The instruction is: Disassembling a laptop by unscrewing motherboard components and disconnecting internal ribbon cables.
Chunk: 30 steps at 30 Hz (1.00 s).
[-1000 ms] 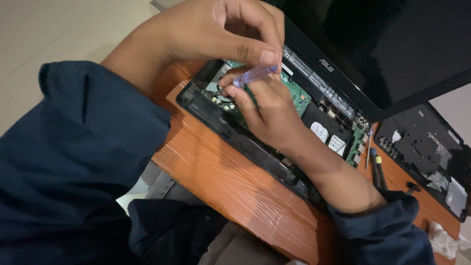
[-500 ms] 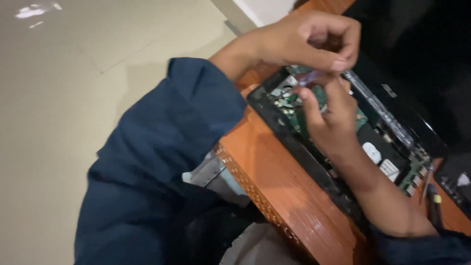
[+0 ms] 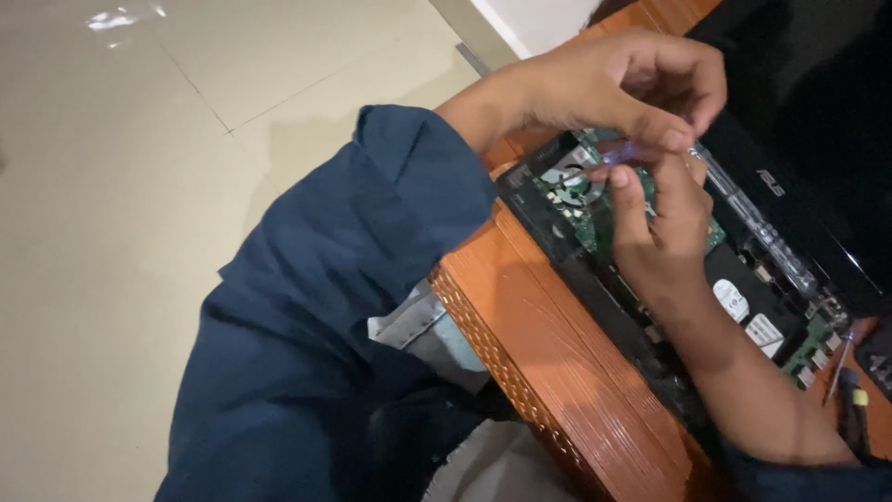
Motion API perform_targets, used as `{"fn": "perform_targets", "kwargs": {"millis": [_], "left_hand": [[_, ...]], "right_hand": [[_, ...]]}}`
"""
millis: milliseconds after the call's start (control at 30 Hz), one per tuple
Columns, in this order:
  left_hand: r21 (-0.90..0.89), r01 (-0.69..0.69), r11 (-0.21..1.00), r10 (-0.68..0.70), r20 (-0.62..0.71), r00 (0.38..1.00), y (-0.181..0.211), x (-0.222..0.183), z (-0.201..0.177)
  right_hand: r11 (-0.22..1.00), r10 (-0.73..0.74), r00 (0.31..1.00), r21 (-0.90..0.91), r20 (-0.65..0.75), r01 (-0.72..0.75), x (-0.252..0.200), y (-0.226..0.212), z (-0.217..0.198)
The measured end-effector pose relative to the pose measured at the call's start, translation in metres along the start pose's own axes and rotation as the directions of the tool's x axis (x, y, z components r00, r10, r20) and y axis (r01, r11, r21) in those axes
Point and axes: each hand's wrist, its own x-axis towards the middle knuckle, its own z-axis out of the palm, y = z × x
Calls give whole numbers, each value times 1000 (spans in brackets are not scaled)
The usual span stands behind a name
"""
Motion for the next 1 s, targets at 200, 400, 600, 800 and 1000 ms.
{"fn": "perform_targets", "kwargs": {"millis": [200,400,600,800,1000], "left_hand": [[-6,-2,1000,2,32,999,-7,0,-1],[-42,39,998,-39,13,999,-3,-1,2],[-25,44,999,-45,-18,999,-4,-1,5],[-9,43,999,-43,-30,999,-6,-1,6],[-37,45,998,-46,-8,999,0,1,8]], "right_hand": [[999,15,1000,-43,-1,-15,-5,9,1],[999,-15,1000,-35,-19,14,-6,12,2],[999,-32,999,-28,-24,32,-5,13,2],[998,-66,997,-14,-38,66,-3,10,2],[999,-42,998,-20,-56,41,-5,11,1]]}}
